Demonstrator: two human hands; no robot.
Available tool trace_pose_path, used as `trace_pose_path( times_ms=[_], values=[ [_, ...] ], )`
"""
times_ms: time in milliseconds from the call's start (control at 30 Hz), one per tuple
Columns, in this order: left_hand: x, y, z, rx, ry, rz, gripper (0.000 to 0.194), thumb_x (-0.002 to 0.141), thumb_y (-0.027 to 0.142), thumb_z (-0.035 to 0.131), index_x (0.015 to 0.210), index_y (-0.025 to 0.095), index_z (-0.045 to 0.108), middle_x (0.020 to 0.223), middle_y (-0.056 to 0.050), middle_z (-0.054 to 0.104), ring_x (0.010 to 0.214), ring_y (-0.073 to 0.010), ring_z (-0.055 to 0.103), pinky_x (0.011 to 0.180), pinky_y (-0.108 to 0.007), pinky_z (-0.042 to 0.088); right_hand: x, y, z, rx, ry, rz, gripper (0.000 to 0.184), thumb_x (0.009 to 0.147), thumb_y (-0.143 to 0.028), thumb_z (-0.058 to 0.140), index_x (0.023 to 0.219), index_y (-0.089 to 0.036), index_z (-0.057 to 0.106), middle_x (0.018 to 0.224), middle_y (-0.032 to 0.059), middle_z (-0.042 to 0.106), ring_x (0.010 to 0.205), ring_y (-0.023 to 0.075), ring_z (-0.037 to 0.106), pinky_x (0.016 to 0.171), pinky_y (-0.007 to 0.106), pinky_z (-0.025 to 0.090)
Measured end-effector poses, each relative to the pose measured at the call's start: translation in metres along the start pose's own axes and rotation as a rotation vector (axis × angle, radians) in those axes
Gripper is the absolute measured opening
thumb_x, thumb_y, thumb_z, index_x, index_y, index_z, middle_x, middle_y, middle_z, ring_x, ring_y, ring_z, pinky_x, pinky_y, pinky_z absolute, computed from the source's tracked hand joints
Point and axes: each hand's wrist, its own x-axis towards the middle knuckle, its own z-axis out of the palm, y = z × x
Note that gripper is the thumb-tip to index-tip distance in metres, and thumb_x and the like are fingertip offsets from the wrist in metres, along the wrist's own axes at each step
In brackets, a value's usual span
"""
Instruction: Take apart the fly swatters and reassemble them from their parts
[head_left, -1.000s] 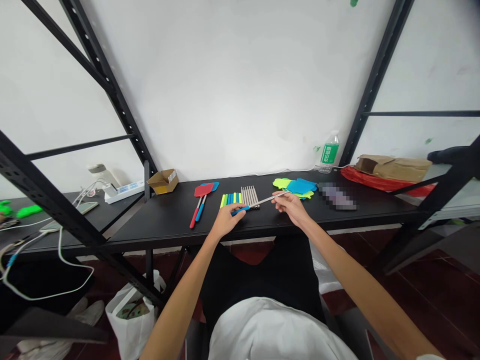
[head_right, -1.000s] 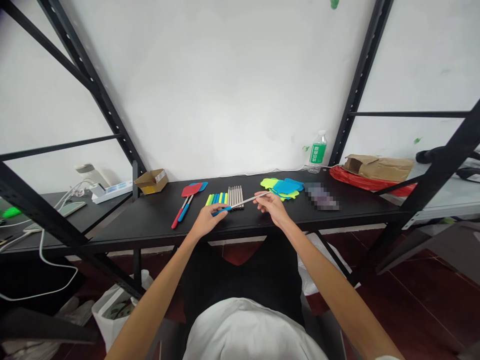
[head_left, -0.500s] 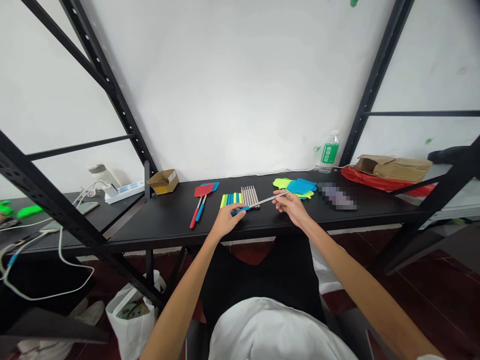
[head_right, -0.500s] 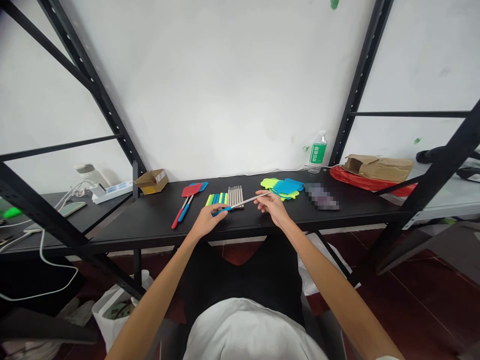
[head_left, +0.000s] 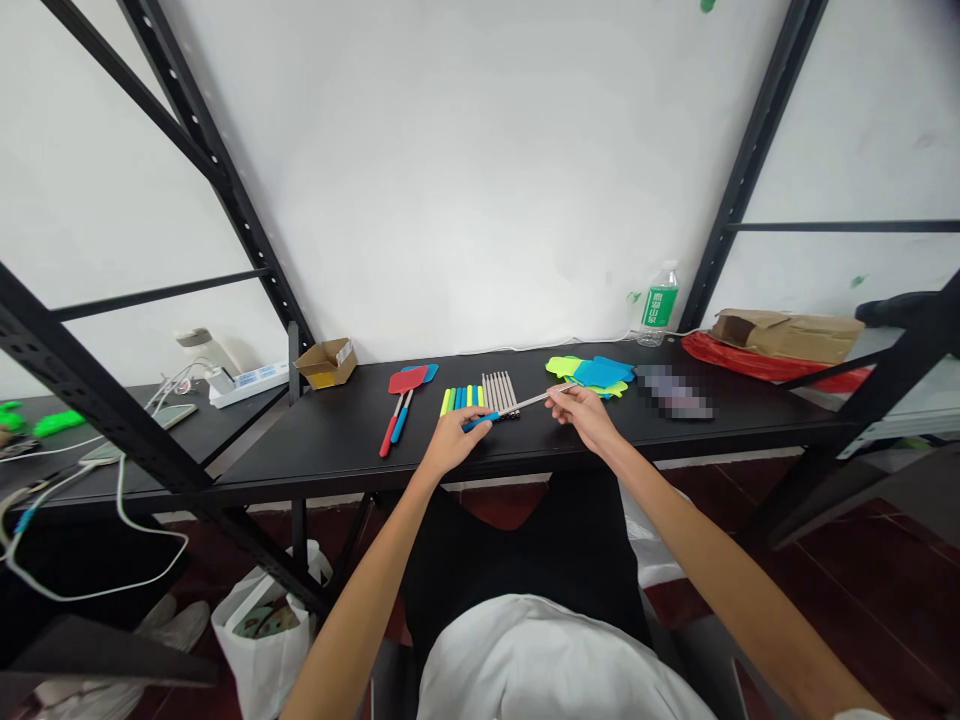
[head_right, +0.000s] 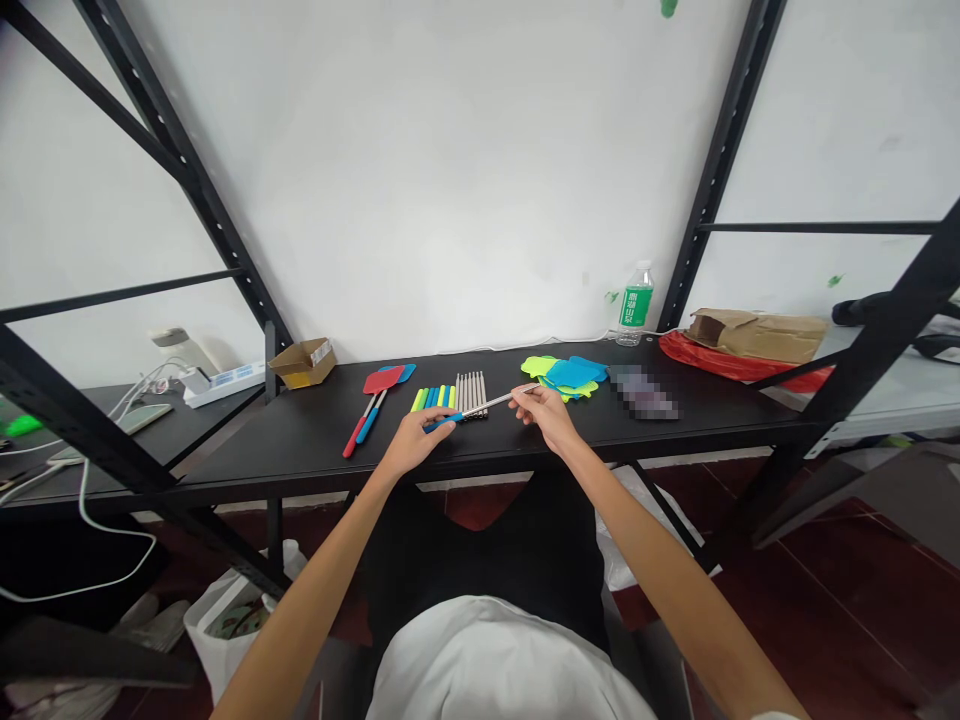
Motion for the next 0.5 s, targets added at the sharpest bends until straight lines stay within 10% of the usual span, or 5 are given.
trace_pose_path(
  times_ms=[500],
  values=[
    [-0.0001,0.0005,0.0001,0.009,0.003,0.003,0.031,0.089,0.040,0.059,0.108,0.022,0.075,0.104,-0.005,0.074,0.097,-0.0228,0.066,0.091,-0.034,0.050,-0.0001,-0.0008,-0.0004,-0.008,-0.005,-0.002,0.031,0.070,-0.043,0.082,0.085,-0.018,0.071,0.077,0.0043,0.070,0.059,0.0109,0.055,0.049,0.024,0.037]
  ],
)
